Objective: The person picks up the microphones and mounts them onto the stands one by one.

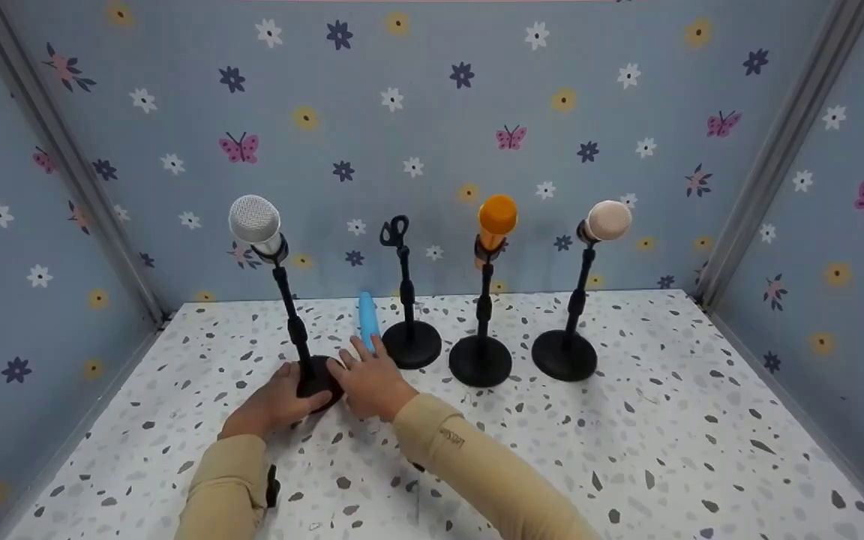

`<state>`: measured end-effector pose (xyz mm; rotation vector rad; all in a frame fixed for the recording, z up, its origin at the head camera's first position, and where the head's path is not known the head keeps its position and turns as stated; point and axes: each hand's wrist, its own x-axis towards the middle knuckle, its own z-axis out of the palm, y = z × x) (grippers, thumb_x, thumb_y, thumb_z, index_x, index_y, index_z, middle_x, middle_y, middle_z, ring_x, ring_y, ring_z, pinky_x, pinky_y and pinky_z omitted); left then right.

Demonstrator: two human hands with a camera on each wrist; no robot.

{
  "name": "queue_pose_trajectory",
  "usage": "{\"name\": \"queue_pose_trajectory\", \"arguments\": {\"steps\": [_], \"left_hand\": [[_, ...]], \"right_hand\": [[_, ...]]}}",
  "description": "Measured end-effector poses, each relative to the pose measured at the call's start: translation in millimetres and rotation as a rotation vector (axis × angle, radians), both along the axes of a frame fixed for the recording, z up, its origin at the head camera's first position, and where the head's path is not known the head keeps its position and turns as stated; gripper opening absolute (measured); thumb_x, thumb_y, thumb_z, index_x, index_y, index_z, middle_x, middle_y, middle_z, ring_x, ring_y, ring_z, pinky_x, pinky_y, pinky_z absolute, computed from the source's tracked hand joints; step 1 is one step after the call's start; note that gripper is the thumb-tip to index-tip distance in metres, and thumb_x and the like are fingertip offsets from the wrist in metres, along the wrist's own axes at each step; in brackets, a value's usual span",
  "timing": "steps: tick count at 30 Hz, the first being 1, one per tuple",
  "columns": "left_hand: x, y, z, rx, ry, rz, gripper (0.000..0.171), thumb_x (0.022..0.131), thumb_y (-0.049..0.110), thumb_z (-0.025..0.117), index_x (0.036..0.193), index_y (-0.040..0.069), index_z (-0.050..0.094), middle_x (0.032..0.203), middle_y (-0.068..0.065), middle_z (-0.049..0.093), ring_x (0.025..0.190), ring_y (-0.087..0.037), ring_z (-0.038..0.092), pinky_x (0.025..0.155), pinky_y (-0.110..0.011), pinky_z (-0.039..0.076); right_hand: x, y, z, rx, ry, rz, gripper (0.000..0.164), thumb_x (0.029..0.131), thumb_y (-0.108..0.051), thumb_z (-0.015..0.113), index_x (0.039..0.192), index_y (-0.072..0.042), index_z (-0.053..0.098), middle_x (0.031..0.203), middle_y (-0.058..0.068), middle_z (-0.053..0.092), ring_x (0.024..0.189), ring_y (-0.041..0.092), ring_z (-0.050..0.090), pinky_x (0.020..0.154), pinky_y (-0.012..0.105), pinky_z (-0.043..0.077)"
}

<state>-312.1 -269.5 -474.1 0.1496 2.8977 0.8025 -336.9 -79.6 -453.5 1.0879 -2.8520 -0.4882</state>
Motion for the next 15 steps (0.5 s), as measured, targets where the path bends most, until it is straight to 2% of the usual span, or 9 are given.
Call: {"name": "queue_pose_trajectory", "arguments": {"steps": [3,6,9,13,15], "left_hand": [[-0.9,3.7,2.4,-0.035,0.010,0.019,0.091,0.097,0.055,0.061,0.148,-0.015,0.033,0.147,-0.038,0.037,0.131,-0.054,0.045,0.104,-0.062,0.039],[-2.5,8.9,5.5,-0.094,-0.016,0.062,0.095,0.095,0.060,0.060,0.146,-0.017,0.037,0.144,-0.040,0.040,0.129,-0.055,0.045,0.104,-0.063,0.040],[-5.8,12.9,5.1,-0.128,-0.045,0.097,0.099,0.094,0.063,0.058,0.143,-0.020,0.038,0.143,-0.043,0.040,0.129,-0.056,0.044,0.105,-0.062,0.039],[-8.9,15.8,2.1,-0.123,-0.050,0.105,0.101,0.095,0.063,0.057,0.143,-0.023,0.034,0.144,-0.045,0.035,0.131,-0.057,0.041,0.107,-0.062,0.037],[-9.0,17.1,0.8,-0.114,-0.051,0.105,0.101,0.095,0.063,0.056,0.143,-0.023,0.033,0.144,-0.045,0.034,0.132,-0.057,0.039,0.107,-0.062,0.036]], "right_hand": [[-10.1,11.3,13.2,-0.127,-0.084,0.026,0.072,0.099,-0.035,0.065,0.161,-0.025,0.030,0.163,-0.001,0.032,0.153,0.026,0.018,0.123,0.047,0.015],[-19.0,20.8,25.1,-0.227,-0.136,0.056,0.071,0.099,-0.024,0.066,0.161,-0.021,0.031,0.163,0.002,0.032,0.152,0.027,0.022,0.123,0.045,0.017],[-26.9,29.8,31.4,-0.217,-0.049,0.085,0.063,0.103,-0.017,0.061,0.160,-0.017,0.033,0.162,0.004,0.034,0.150,0.028,0.028,0.121,0.043,0.023],[-36.8,41.7,26.5,-0.045,0.146,0.094,0.064,0.104,-0.023,0.061,0.159,-0.017,0.031,0.163,0.004,0.034,0.149,0.027,0.031,0.120,0.041,0.027],[-40.8,46.0,18.4,0.028,0.191,0.082,0.063,0.104,-0.027,0.060,0.159,-0.018,0.031,0.164,0.003,0.032,0.149,0.026,0.031,0.119,0.040,0.028]]}}
